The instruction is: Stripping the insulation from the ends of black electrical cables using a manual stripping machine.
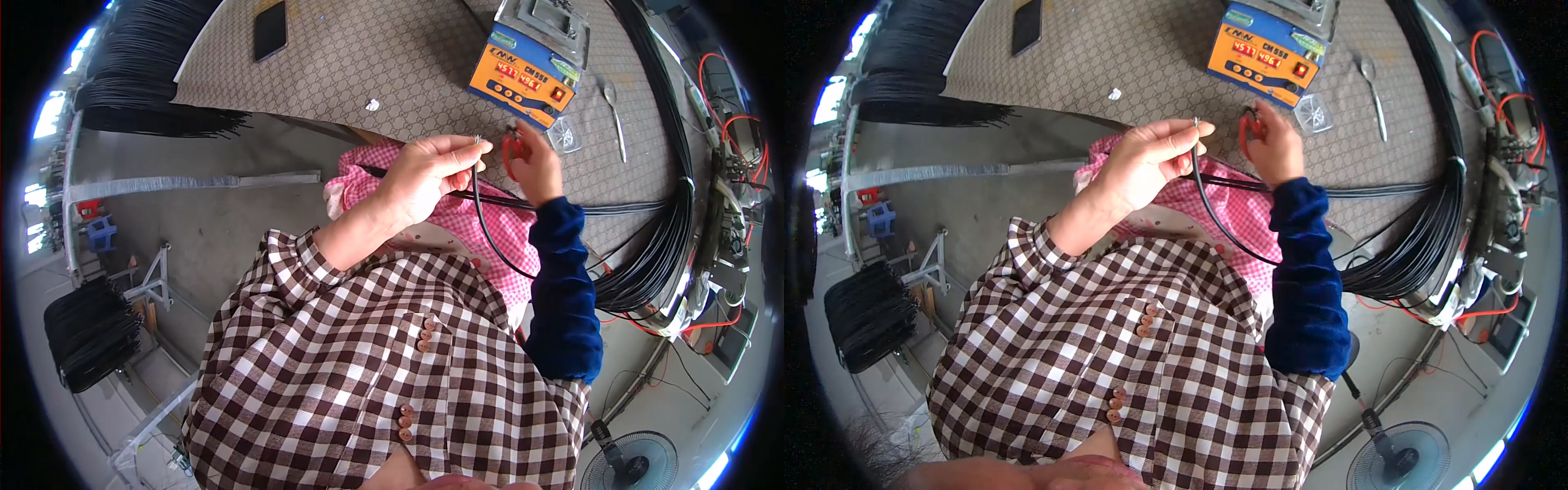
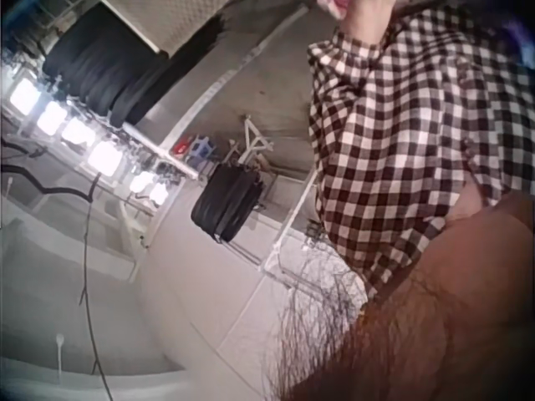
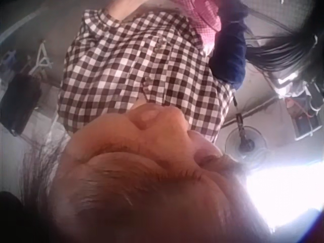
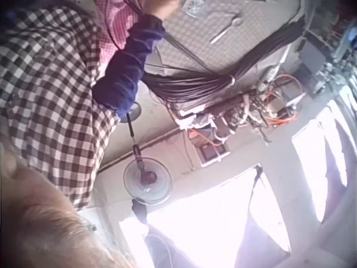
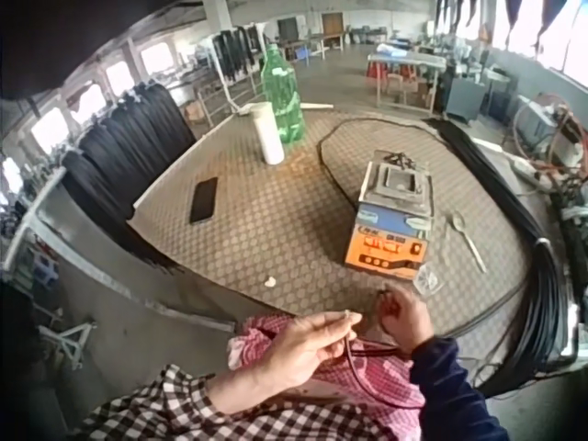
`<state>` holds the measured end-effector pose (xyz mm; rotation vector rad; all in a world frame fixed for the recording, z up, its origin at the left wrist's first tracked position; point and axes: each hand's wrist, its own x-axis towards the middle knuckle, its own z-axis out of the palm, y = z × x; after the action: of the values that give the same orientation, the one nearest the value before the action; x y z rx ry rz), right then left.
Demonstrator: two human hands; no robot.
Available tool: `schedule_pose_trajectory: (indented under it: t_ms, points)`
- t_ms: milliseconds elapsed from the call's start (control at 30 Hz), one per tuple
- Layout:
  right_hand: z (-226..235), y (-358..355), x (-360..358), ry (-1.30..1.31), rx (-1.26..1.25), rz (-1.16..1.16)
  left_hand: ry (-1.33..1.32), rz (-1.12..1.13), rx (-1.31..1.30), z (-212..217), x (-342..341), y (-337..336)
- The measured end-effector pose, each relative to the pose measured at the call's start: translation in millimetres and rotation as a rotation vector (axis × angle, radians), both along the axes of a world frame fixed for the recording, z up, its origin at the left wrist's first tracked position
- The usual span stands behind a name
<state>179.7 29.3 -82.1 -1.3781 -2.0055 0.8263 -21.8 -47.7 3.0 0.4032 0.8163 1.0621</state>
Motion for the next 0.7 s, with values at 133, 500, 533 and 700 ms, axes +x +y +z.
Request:
schedule_pose_trajectory:
  t_ms: [133, 500, 533, 700]
  points:
    - [70.6, -29.0, -7.9, 0.645, -0.637, -0.033, -0.007, -0.027, -0.020, -1.8, -2.1, 0.4]
    - [94.8, -57.6, -0.7, 0.489, -0.701, 0.186, -0.024, -0.080, -0.017, -3.4, 2.0, 1.8]
    - [94.0, -57.9, -0.8, 0.481, -0.689, 0.182, -0.020, -0.085, -0.020, -3.7, 2.1, 1.7]
    - [97.9, -55.2, 2.1, 0.499, -0.758, 0.165, -0.027, -0.093, -0.032, -5.5, 1.6, 1.8]
